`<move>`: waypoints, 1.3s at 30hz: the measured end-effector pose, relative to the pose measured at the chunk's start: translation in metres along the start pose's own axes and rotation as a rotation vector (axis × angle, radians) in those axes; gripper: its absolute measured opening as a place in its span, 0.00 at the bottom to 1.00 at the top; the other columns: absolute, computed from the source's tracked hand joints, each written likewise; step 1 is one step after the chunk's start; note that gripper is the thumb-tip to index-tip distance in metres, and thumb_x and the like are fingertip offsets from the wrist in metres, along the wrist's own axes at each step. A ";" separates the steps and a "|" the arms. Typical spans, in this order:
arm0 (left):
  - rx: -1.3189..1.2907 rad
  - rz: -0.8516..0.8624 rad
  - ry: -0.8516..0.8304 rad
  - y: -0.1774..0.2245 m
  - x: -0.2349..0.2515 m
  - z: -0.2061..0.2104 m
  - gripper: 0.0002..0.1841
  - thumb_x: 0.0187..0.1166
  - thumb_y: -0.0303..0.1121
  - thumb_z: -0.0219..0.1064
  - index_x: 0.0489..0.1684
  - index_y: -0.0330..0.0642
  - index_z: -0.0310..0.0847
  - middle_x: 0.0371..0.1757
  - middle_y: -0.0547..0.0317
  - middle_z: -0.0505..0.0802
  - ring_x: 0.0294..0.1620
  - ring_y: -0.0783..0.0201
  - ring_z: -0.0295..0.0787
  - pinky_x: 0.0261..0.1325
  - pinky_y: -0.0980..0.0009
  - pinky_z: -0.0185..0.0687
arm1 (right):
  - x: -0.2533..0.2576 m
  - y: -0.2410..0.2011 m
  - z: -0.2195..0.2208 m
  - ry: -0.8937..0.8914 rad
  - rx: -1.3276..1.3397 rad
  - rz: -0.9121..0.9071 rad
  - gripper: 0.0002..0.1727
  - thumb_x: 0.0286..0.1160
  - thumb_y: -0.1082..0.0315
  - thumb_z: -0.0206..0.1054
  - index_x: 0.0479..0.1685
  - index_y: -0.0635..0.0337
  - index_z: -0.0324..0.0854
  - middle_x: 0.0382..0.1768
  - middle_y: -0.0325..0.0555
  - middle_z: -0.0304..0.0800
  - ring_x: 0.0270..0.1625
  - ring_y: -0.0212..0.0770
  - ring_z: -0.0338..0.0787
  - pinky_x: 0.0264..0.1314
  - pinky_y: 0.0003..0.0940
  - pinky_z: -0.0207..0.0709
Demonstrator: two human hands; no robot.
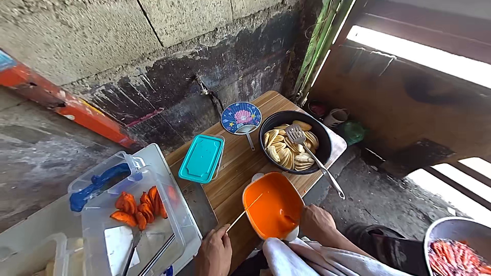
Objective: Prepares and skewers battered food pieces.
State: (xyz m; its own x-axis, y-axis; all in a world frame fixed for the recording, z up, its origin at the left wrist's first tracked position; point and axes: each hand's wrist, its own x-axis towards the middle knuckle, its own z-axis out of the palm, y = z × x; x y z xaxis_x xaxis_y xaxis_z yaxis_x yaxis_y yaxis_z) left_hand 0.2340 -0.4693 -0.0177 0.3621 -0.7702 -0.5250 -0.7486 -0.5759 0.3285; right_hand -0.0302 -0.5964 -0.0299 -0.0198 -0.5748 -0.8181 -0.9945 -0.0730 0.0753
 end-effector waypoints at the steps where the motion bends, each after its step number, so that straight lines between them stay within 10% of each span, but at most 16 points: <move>1: -0.001 0.003 -0.008 -0.003 -0.001 0.000 0.19 0.86 0.35 0.57 0.70 0.53 0.89 0.60 0.49 0.95 0.63 0.49 0.91 0.69 0.50 0.81 | 0.003 -0.004 0.008 -0.039 0.049 -0.004 0.22 0.75 0.53 0.65 0.57 0.61 0.85 0.62 0.61 0.89 0.66 0.61 0.90 0.60 0.65 0.83; 8: 0.007 0.070 -0.029 -0.026 0.007 0.002 0.19 0.87 0.34 0.57 0.70 0.52 0.89 0.60 0.47 0.94 0.64 0.47 0.90 0.70 0.49 0.81 | 0.025 -0.008 0.038 0.066 0.448 -0.172 0.22 0.83 0.48 0.62 0.50 0.57 0.89 0.48 0.56 0.93 0.56 0.56 0.92 0.60 0.61 0.82; 39: -0.098 -0.059 0.119 0.003 -0.023 0.007 0.19 0.86 0.36 0.57 0.66 0.47 0.90 0.54 0.47 0.97 0.58 0.47 0.94 0.66 0.44 0.82 | 0.058 -0.016 0.001 0.106 0.167 -0.207 0.21 0.89 0.50 0.52 0.60 0.51 0.84 0.57 0.55 0.93 0.65 0.56 0.92 0.61 0.61 0.84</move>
State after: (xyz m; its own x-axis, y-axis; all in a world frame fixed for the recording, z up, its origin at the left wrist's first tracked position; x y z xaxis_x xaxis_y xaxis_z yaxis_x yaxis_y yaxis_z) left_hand 0.2196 -0.4521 -0.0100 0.4716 -0.7578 -0.4509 -0.6683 -0.6408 0.3779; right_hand -0.0158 -0.6282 -0.0789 0.1876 -0.6443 -0.7414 -0.9796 -0.0674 -0.1894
